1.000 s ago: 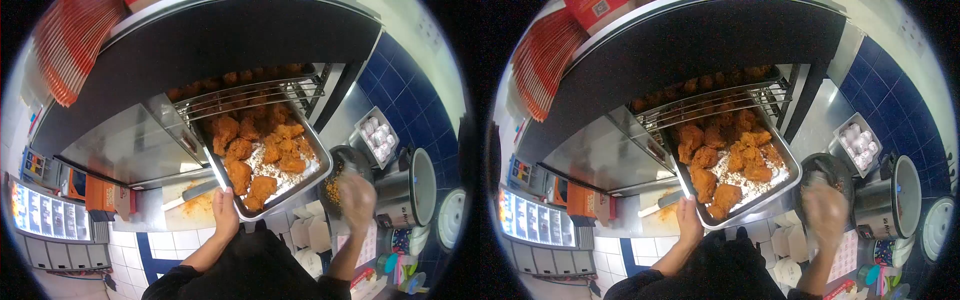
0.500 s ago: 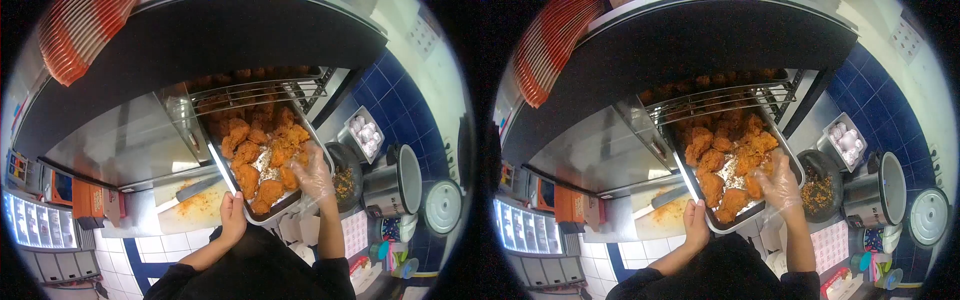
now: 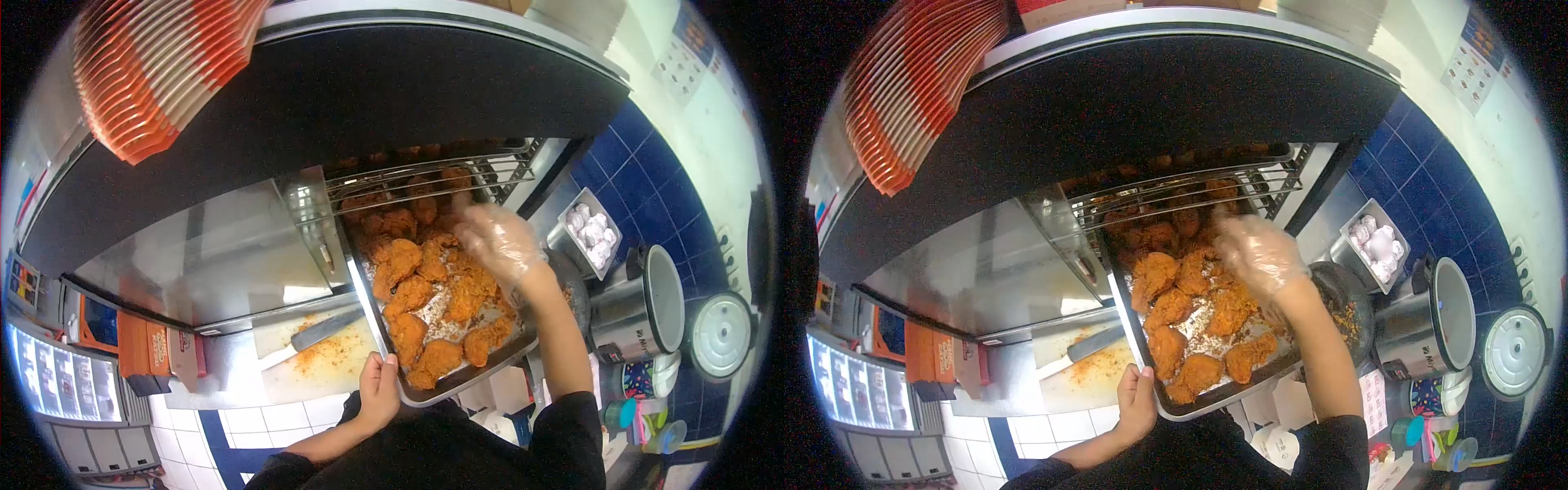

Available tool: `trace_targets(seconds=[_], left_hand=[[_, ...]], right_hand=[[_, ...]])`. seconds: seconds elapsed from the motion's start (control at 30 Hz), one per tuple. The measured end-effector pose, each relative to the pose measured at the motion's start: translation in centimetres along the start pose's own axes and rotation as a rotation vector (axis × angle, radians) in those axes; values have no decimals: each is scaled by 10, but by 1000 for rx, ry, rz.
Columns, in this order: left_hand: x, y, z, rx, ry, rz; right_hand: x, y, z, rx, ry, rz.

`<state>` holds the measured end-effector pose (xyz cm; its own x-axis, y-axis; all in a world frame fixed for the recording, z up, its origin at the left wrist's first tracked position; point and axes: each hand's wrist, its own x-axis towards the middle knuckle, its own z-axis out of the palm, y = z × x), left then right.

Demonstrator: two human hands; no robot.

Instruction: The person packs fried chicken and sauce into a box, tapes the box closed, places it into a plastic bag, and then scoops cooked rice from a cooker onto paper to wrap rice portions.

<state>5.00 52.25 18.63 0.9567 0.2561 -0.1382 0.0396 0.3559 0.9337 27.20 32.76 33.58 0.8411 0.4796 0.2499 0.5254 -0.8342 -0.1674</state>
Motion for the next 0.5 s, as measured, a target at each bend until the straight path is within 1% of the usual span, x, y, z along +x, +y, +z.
trace_targets(seconds=[0.1,0.13,0.17,0.23,0.27,0.4,0.43,0.5], left_hand=[[6,-2,-1,31,-1,4],[5,-4,-2,47,-6,7],[2,-5,-5,46,7,4],[-1,-2,-6,47,-13,-70],[-1,-3,-6,39,1,-69],[2,-3,-4,74,-19,-9],[3,-1,-4,92,-22,28],[1,0,-6,75,-29,0]], right_hand=[[24,-35,2,-44,-53,8],[29,-40,7,-103,-51,72],[32,-42,10,-99,-58,62],[39,-43,14,-195,-22,150],[44,-45,14,-196,-28,135],[59,-49,19,-97,-400,-114],[63,-50,20,-94,-400,-117],[71,-52,25,53,-405,-79]])
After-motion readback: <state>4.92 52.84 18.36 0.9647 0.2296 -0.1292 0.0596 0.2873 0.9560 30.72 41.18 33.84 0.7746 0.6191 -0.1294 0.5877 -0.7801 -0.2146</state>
